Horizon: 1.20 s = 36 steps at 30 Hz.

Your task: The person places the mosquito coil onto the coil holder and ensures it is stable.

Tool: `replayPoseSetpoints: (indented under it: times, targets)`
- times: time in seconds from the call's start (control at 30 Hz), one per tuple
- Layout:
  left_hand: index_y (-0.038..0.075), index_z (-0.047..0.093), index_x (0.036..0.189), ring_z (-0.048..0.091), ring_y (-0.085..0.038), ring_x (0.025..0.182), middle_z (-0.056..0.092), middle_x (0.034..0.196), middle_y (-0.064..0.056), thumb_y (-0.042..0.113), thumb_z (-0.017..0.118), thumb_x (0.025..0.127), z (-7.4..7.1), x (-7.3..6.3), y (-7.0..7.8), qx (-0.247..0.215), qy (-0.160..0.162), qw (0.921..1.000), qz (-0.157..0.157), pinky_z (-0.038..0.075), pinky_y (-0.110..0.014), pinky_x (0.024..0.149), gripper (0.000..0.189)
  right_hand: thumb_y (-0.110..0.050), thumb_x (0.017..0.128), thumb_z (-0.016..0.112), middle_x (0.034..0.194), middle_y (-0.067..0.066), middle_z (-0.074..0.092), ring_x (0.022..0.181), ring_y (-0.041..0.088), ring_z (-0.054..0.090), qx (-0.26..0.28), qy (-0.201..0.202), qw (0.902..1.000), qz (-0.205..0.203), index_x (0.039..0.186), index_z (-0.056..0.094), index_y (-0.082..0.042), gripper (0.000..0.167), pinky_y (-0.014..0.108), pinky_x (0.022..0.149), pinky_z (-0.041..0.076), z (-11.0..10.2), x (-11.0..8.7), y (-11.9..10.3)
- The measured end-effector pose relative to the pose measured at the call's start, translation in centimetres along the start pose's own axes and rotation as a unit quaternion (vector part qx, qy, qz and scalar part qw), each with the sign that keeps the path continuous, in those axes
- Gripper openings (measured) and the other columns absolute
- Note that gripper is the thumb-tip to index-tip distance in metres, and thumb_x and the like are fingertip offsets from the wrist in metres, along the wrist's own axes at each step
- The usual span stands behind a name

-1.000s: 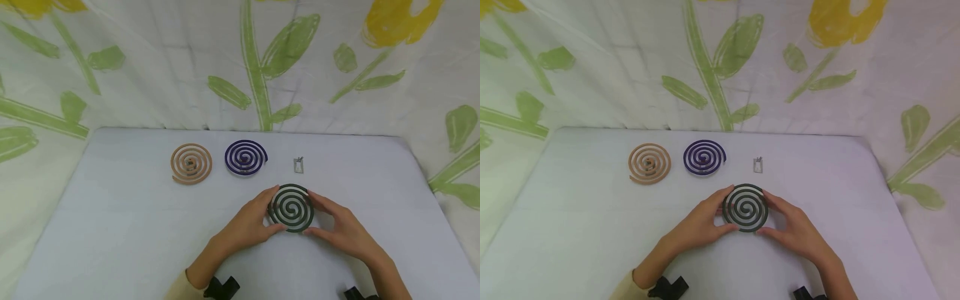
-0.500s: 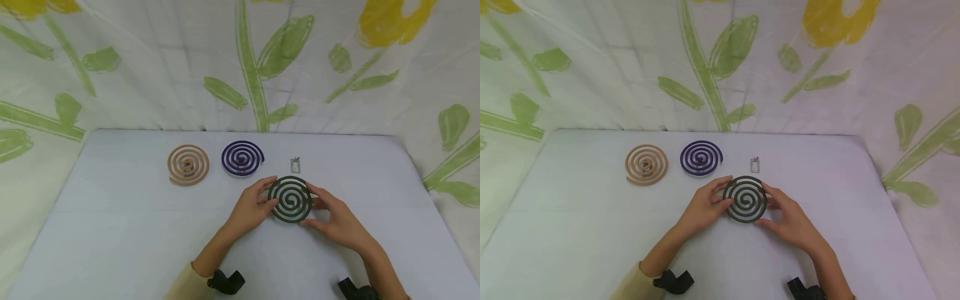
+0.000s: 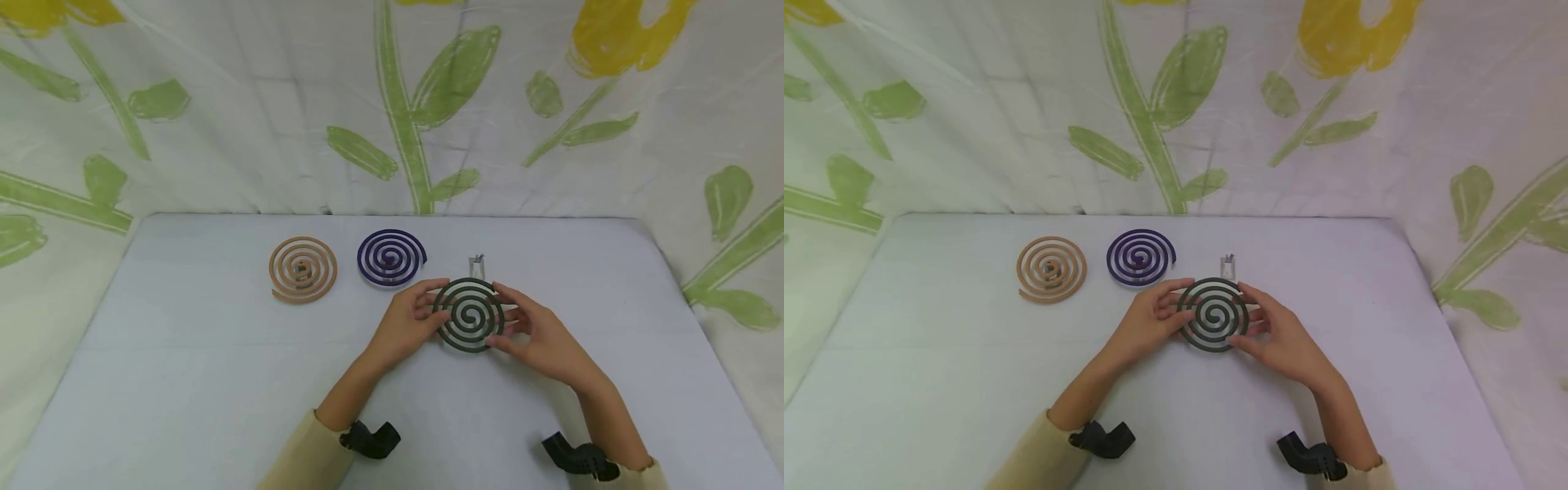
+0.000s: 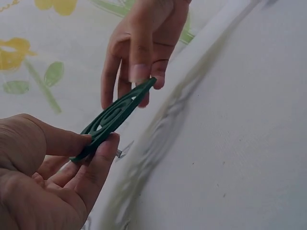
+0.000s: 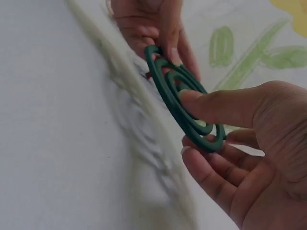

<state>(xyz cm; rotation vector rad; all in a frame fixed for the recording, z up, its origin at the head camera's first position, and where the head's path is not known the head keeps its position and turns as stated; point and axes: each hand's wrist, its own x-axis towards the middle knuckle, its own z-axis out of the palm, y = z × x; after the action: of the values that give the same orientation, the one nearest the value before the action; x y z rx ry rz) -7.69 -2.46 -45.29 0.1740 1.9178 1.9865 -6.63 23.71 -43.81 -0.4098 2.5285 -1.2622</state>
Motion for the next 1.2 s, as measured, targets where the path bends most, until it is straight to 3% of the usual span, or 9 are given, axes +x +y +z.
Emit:
replayPoseSetpoints:
  times: [0.23, 0.37, 0.6, 0.77, 0.9, 1.2]
  targets:
    - [0.011, 0.056, 0.151, 0.076, -0.021, 0.101, 0.072, 0.129, -0.022, -0.002, 0.07, 0.098, -0.2, 1.1, 0.3, -0.022, 0.004, 0.9997, -0.009, 0.066, -0.039, 0.072, 0.057, -0.024, 0.102, 0.073, 0.137, 0.017, 0.065, 0.1, 0.006, 0.07, 0.095, 0.039, 0.9929, 0.06, 0.157, 0.051, -0.018, 0.059, 0.022, 0.079, 0.06, -0.5, 1.6, -0.1]
    - [0.012, 0.058, 0.15, 0.075, -0.02, 0.1, 0.072, 0.129, -0.022, -0.001, 0.071, 0.097, -0.4, 1.8, 0.6, -0.034, 0.013, 0.9993, -0.011, 0.066, -0.04, 0.071, 0.056, -0.022, 0.1, 0.075, 0.128, 0.014, 0.071, 0.099, 0.004, 0.073, 0.136, 0.053, 0.9864, 0.075, 0.156, 0.052, -0.015, 0.061, 0.023, 0.079, 0.062, -0.6, 2.4, -0.4]
    - [0.01, 0.057, 0.15, 0.076, -0.02, 0.103, 0.071, 0.134, -0.021, -0.001, 0.071, 0.098, -0.7, 3.0, 0.8, -0.06, 0.025, 0.9978, -0.012, 0.066, -0.041, 0.074, 0.055, -0.02, 0.103, 0.071, 0.118, -0.007, 0.073, 0.103, 0.003, 0.072, 0.224, 0.037, 0.9697, 0.09, 0.162, 0.04, -0.013, 0.067, 0.022, 0.084, 0.062, -0.6, 3.6, -0.4]
    - [0.008, 0.055, 0.152, 0.075, -0.018, 0.099, 0.069, 0.137, -0.024, -0.001, 0.07, 0.098, -0.4, 3.8, 1.1, -0.08, 0.021, 0.9965, -0.008, 0.067, -0.039, 0.073, 0.056, -0.02, 0.103, 0.071, 0.113, -0.007, 0.072, 0.097, 0.002, 0.072, 0.218, 0.064, 0.9698, 0.089, 0.162, 0.042, -0.012, 0.066, 0.023, 0.078, 0.063, -0.9, 4.2, -0.5]
    - [0.007, 0.054, 0.152, 0.074, -0.018, 0.099, 0.068, 0.138, -0.025, 0.0, 0.068, 0.1, -0.2, 4.8, 1.5, -0.09, 0.016, 0.9958, -0.004, 0.067, -0.046, 0.078, 0.055, -0.02, 0.102, 0.072, 0.112, -0.009, 0.073, 0.096, 0.002, 0.073, 0.221, 0.079, 0.9683, 0.085, 0.161, 0.043, -0.01, 0.066, 0.021, 0.077, 0.062, -1.7, 4.9, -0.8]
    - [0.012, 0.05, 0.156, 0.07, -0.013, 0.093, 0.068, 0.134, -0.027, 0.003, 0.067, 0.102, 0.7, 6.4, 2.0, -0.115, 0.008, 0.9932, -0.02, 0.067, -0.037, 0.075, 0.057, -0.023, 0.101, 0.074, 0.104, -0.011, 0.073, 0.09, 0.002, 0.068, 0.207, 0.111, 0.9671, 0.098, 0.159, 0.046, -0.01, 0.066, 0.018, 0.072, 0.058, -2.8, 6.3, -1.0]
